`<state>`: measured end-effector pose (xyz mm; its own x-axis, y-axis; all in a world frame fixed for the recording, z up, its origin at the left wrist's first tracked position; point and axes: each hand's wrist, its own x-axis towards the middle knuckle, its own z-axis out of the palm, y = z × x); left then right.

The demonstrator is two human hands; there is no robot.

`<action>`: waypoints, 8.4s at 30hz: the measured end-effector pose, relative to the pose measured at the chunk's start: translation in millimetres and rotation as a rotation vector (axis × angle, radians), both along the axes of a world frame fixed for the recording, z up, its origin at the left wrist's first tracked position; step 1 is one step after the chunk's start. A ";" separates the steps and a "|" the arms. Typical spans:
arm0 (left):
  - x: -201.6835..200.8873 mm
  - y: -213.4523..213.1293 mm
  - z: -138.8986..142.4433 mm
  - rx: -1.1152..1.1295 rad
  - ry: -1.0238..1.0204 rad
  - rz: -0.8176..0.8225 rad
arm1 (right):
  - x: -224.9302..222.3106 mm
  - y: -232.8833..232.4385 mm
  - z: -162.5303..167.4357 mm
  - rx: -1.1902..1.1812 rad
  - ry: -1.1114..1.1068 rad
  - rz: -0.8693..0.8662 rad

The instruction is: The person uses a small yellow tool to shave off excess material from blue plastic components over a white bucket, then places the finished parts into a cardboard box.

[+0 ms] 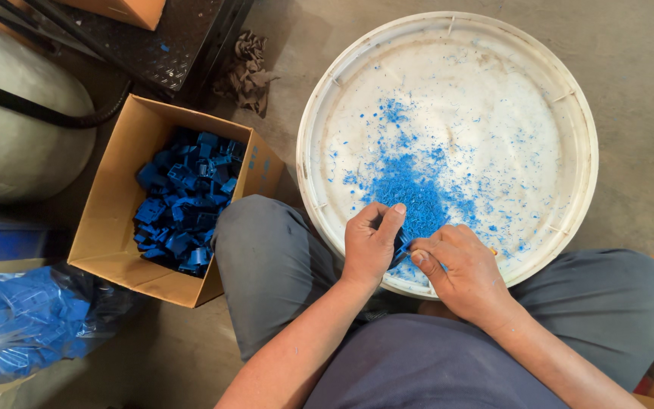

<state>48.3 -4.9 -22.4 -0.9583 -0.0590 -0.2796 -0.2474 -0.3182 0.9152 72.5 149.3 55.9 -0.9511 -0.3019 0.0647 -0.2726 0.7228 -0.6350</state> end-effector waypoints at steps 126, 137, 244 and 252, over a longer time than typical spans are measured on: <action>-0.1 -1.4 6.1 0.132 -0.213 -0.103 | 3.4 -8.9 -20.1 0.376 -0.037 0.035; 0.7 -3.9 2.6 0.188 -0.246 -0.086 | 4.7 -13.3 -18.2 0.381 0.001 0.025; 1.9 -1.4 2.2 0.305 -0.157 -0.074 | -10.7 11.4 7.6 -0.021 -0.013 0.017; 2.2 -1.8 -0.4 0.238 -0.068 -0.016 | 6.5 6.5 -20.6 -0.185 -0.153 -0.122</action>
<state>50.6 -6.7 -22.8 -0.9371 0.0318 -0.3475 -0.3127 -0.5185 0.7958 78.9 155.8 35.3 -0.9828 -0.1805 -0.0391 -0.0812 0.6125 -0.7863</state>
